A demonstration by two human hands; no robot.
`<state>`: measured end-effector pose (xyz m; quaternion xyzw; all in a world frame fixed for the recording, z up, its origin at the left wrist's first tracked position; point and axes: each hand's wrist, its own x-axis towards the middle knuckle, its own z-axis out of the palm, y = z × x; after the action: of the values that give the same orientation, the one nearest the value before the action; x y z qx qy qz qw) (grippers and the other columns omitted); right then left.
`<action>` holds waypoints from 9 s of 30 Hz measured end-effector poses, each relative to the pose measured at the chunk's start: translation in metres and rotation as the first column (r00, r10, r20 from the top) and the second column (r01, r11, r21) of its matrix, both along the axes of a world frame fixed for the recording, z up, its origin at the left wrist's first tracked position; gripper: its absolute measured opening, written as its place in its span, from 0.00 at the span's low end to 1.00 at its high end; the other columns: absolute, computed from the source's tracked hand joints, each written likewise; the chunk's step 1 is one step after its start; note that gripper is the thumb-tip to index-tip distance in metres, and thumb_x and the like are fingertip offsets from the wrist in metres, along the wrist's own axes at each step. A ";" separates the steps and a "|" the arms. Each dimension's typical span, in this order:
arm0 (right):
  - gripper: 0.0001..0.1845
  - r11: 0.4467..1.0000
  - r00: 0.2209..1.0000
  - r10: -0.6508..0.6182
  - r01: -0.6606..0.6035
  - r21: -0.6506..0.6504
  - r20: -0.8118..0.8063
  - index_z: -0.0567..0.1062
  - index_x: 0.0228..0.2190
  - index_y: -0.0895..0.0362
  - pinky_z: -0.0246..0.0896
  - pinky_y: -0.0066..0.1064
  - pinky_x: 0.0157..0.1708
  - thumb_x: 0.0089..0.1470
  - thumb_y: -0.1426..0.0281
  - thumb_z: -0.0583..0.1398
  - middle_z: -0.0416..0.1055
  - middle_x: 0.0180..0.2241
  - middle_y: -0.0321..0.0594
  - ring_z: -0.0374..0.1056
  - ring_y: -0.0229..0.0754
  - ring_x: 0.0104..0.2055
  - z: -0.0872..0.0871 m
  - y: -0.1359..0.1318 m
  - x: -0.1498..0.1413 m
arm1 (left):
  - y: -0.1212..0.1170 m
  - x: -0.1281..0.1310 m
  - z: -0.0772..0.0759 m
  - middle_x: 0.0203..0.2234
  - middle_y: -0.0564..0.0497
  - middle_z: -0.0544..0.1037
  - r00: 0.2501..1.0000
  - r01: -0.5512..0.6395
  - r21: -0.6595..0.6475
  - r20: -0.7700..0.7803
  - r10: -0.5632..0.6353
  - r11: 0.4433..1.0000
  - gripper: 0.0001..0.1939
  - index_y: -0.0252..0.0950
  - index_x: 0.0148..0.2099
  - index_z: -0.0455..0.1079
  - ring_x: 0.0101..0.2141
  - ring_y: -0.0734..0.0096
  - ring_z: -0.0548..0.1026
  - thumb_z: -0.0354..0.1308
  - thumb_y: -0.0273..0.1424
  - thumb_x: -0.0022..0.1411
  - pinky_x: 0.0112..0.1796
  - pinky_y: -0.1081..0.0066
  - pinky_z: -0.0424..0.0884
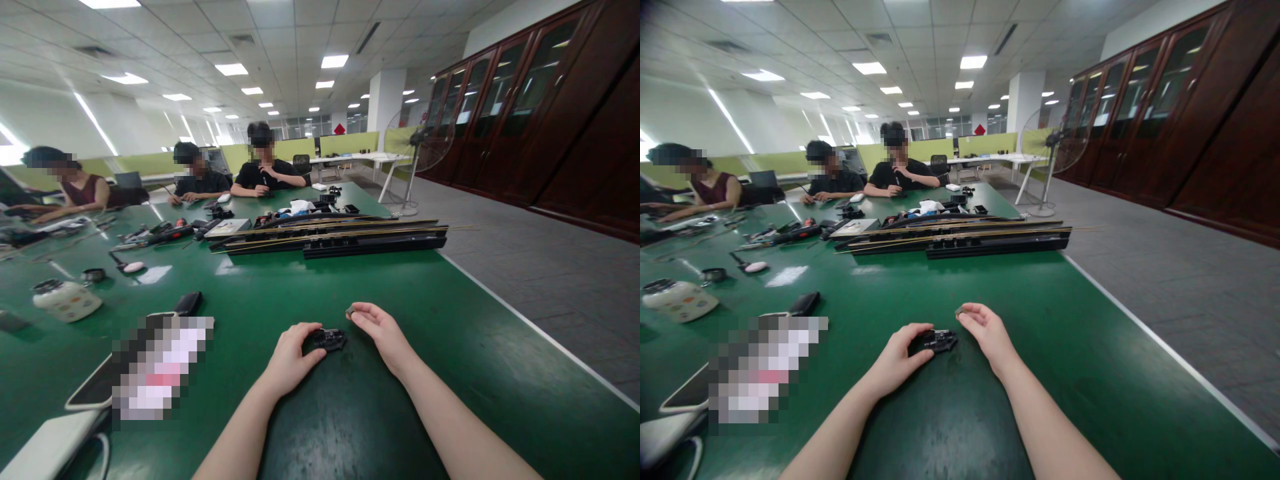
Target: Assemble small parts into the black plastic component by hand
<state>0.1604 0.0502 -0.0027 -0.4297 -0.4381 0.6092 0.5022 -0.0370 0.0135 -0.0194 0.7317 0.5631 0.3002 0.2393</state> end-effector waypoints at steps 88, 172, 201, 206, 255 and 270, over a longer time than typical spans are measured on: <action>0.13 0.840 0.675 0.023 -0.413 0.352 0.737 0.73 0.38 0.53 0.59 0.37 0.44 0.48 0.69 0.58 0.73 0.38 0.40 0.67 0.43 0.41 -0.005 -0.013 -0.007 | 0.004 -0.001 -0.005 0.45 0.47 0.71 1.000 0.000 0.023 0.002 0.000 1.000 0.17 0.39 0.50 0.64 0.46 0.66 0.67 0.49 0.34 0.58 0.48 0.62 0.62; 0.12 0.841 0.665 0.022 -0.416 0.346 0.746 0.74 0.38 0.53 0.59 0.36 0.43 0.49 0.68 0.57 0.73 0.37 0.40 0.67 0.43 0.40 -0.002 -0.014 -0.006 | 0.003 -0.001 -0.003 0.45 0.48 0.71 1.000 0.004 0.025 0.015 -0.005 1.000 0.17 0.40 0.50 0.64 0.46 0.65 0.67 0.49 0.34 0.58 0.48 0.61 0.62; 0.16 0.837 0.675 0.013 -0.412 0.361 0.738 0.72 0.40 0.52 0.58 0.37 0.45 0.46 0.68 0.60 0.73 0.39 0.39 0.66 0.44 0.42 -0.003 -0.015 -0.006 | 0.002 -0.002 -0.006 0.46 0.48 0.71 1.000 0.008 0.014 0.028 -0.008 1.000 0.20 0.40 0.51 0.63 0.46 0.65 0.68 0.53 0.32 0.55 0.48 0.61 0.62; 0.13 0.802 0.670 0.006 -0.447 0.397 0.742 0.74 0.36 0.52 0.56 0.38 0.46 0.43 0.71 0.62 0.73 0.39 0.38 0.66 0.44 0.43 -0.006 -0.014 -0.006 | 0.001 -0.002 -0.006 0.46 0.47 0.71 1.000 0.001 0.002 0.026 -0.001 1.000 0.24 0.40 0.51 0.63 0.46 0.63 0.68 0.59 0.31 0.50 0.48 0.60 0.62; 0.15 0.963 0.952 0.142 -0.196 0.186 0.270 0.72 0.35 0.57 0.62 0.38 0.44 0.43 0.64 0.63 0.74 0.35 0.41 0.69 0.42 0.39 -0.016 0.002 -0.002 | -0.001 0.001 0.004 0.44 0.48 0.72 1.000 0.004 -0.011 -0.026 -0.004 1.000 0.21 0.41 0.49 0.65 0.44 0.63 0.68 0.58 0.31 0.50 0.47 0.62 0.62; 0.19 0.994 0.991 0.092 -0.097 0.048 0.093 0.72 0.32 0.57 0.59 0.40 0.47 0.37 0.60 0.66 0.76 0.34 0.42 0.71 0.44 0.40 -0.006 0.001 0.000 | 0.000 0.001 0.004 0.44 0.48 0.72 1.000 0.006 -0.021 -0.026 -0.007 1.000 0.22 0.41 0.49 0.65 0.45 0.63 0.68 0.58 0.31 0.51 0.47 0.62 0.62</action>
<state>0.1600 0.0511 -0.0090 -0.4222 -0.4960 0.6007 0.4635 -0.0356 0.0132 -0.0153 0.7349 0.5670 0.2838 0.2407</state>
